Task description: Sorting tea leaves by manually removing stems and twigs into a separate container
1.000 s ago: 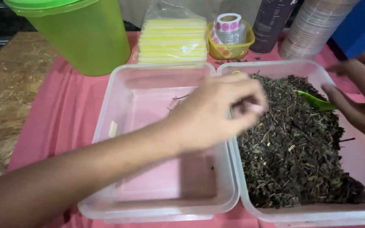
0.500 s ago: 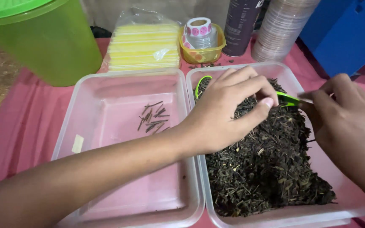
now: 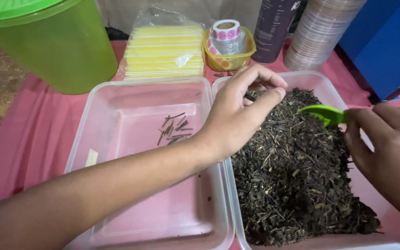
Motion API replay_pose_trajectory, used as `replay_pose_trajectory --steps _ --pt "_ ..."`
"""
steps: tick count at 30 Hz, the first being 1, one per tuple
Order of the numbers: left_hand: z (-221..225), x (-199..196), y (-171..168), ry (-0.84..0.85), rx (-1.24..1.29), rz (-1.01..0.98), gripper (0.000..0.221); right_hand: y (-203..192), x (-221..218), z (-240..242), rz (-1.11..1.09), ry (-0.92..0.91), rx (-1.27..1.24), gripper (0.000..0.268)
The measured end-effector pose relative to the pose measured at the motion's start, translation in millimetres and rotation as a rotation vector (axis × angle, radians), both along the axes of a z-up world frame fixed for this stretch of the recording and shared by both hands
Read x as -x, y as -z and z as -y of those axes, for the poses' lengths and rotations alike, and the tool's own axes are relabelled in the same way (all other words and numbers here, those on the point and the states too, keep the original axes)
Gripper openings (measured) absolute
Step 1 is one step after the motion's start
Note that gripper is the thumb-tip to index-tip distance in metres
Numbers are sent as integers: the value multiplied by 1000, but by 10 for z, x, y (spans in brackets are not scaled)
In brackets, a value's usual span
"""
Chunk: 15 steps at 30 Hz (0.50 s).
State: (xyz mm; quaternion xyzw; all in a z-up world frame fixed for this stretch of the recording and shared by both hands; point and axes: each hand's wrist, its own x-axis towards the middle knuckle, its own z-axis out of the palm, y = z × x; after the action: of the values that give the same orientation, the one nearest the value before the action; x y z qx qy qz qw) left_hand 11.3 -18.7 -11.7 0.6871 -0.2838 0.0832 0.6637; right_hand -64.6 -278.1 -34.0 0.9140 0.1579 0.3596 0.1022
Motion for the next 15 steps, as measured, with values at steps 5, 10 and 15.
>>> replay_pose_trajectory --steps 5,10,15 --pt "-11 6 -19 21 -24 24 4 -57 36 -113 -214 19 -191 9" --pt "-7 12 -37 49 -39 -9 6 -133 87 -218 -267 -66 -192 13" --pt "-27 26 -52 41 -64 -23 8 -322 129 -321 -330 -150 -212 20"
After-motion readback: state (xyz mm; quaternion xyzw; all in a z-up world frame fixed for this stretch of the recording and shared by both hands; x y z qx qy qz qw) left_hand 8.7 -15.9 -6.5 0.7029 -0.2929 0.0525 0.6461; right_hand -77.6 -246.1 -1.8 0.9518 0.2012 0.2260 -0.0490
